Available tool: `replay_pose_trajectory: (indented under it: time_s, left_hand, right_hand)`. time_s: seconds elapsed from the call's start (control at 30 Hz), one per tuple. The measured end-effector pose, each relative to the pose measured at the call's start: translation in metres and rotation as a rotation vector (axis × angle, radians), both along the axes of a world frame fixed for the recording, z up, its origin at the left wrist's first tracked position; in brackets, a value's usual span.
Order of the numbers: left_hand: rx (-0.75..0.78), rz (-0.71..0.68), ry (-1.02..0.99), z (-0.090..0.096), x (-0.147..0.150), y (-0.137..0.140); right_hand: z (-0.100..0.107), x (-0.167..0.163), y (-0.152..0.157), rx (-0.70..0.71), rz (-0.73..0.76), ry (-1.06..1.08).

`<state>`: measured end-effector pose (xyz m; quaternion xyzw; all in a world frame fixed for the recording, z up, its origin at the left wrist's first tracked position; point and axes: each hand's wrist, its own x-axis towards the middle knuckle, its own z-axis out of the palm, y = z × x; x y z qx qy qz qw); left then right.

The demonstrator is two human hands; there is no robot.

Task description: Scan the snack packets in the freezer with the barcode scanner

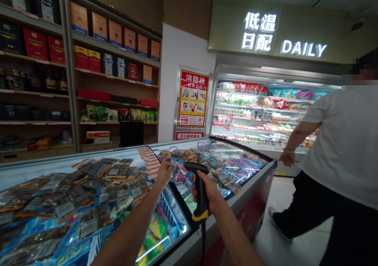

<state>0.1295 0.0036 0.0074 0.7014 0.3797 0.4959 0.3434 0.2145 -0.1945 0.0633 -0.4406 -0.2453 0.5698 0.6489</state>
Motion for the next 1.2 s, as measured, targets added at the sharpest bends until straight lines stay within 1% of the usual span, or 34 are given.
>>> replay_pose_trajectory:
  time_s: [0.1, 0.23, 0.4, 0.5, 0.7, 0.93, 1.0, 1.07, 1.13, 1.2]
  left_hand:
    - [0.035, 0.02, 0.004, 0.002, 0.0, -0.002]
    - [0.073, 0.017, 0.013, 0.004, 0.002, -0.003]
    - [0.057, 0.055, 0.013, 0.003, 0.006, -0.006]
    - [0.068, 0.074, 0.006, 0.003, 0.005, -0.008]
    - [0.104, 0.068, 0.02, 0.003, 0.0, -0.005]
    - [0.137, 0.122, 0.118, 0.005, -0.006, -0.009]
    - [0.136, 0.155, 0.169, 0.01, -0.014, -0.008]
    - [0.114, 0.206, 0.229, 0.017, -0.033, -0.004]
    - [0.069, 0.293, 0.295, 0.026, -0.063, 0.003]
    - [0.005, 0.39, 0.373, 0.036, -0.1, 0.01]
  right_hand:
    - [-0.001, 0.005, 0.0, 0.001, -0.024, 0.01]
    - [0.0, 0.008, 0.001, -0.005, -0.015, 0.016]
    - [0.007, 0.007, 0.0, 0.021, -0.007, 0.037]
    - [0.009, 0.006, 0.001, 0.022, -0.017, 0.005]
    - [0.008, 0.002, 0.003, 0.009, -0.014, -0.047]
    - [0.009, -0.006, -0.001, 0.031, 0.015, -0.098]
    - [0.008, -0.003, -0.002, 0.026, -0.016, -0.125]
    - [0.008, 0.004, -0.004, 0.03, -0.066, -0.154]
    - [0.008, 0.016, -0.007, 0.036, -0.117, -0.173]
    - [0.007, 0.03, -0.011, 0.031, -0.175, -0.191]
